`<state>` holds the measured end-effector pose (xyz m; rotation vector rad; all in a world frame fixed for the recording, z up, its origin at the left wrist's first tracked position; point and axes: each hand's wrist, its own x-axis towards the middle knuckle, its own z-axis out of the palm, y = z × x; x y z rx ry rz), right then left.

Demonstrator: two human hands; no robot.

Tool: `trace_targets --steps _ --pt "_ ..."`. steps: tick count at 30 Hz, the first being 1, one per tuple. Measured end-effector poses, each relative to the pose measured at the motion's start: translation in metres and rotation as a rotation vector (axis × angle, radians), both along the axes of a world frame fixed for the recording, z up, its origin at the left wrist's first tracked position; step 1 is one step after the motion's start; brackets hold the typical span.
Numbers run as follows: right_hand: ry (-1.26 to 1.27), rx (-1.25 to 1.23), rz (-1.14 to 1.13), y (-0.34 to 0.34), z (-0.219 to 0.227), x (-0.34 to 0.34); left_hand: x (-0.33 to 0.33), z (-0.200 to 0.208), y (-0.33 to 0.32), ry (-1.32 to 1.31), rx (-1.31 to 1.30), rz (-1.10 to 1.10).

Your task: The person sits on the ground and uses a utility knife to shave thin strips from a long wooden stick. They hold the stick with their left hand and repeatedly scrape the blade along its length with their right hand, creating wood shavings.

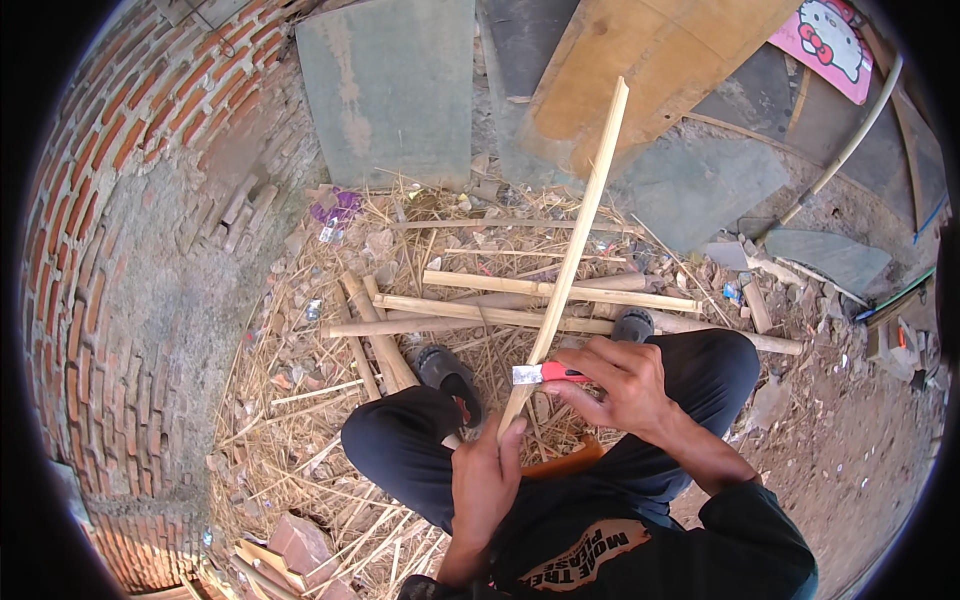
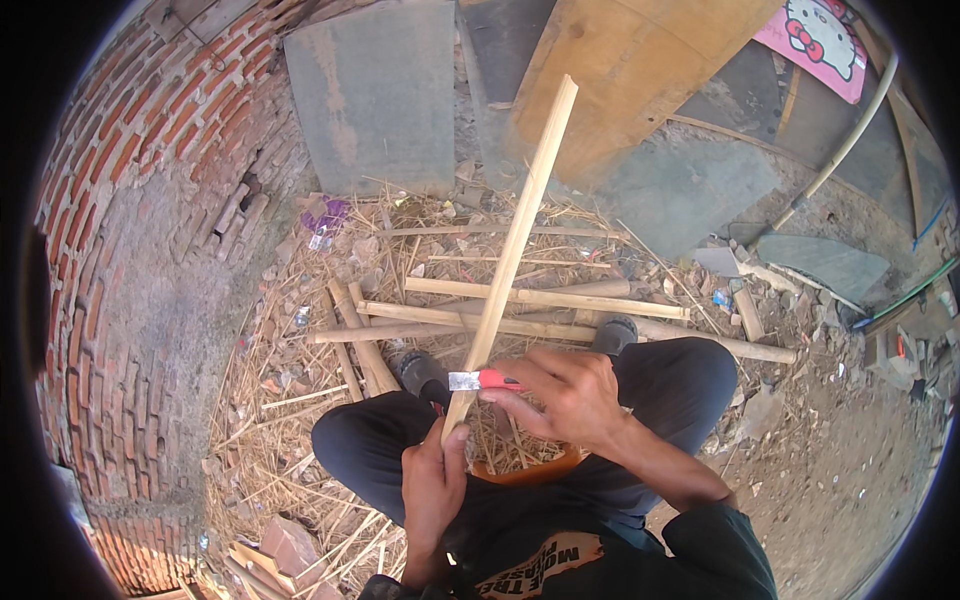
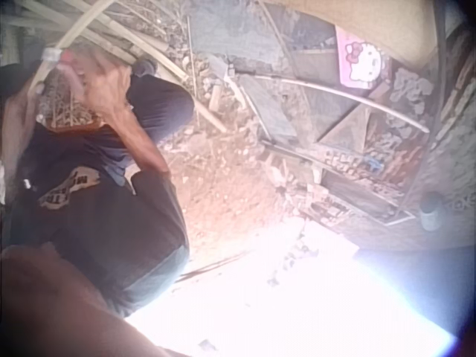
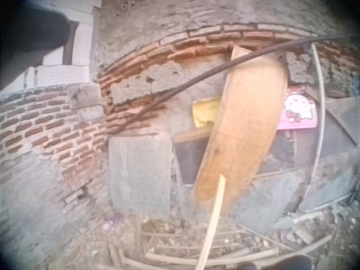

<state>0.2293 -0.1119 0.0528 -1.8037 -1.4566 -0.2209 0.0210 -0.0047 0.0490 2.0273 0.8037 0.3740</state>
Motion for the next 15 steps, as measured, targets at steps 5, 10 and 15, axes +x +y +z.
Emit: trace_targets --steps 5,10,15 --pt "-0.011 0.035 -0.02 0.002 0.002 0.005 -0.003 -0.003 -0.001 0.011 0.065 0.0" --pt "-0.011 0.006 -0.034 0.003 0.006 0.015 -0.008 -0.002 -0.001 0.037 0.069 -0.009" --pt "0.062 0.101 -0.183 0.004 0.006 0.051 -0.019 -0.01 -0.009 0.102 0.041 -0.016"
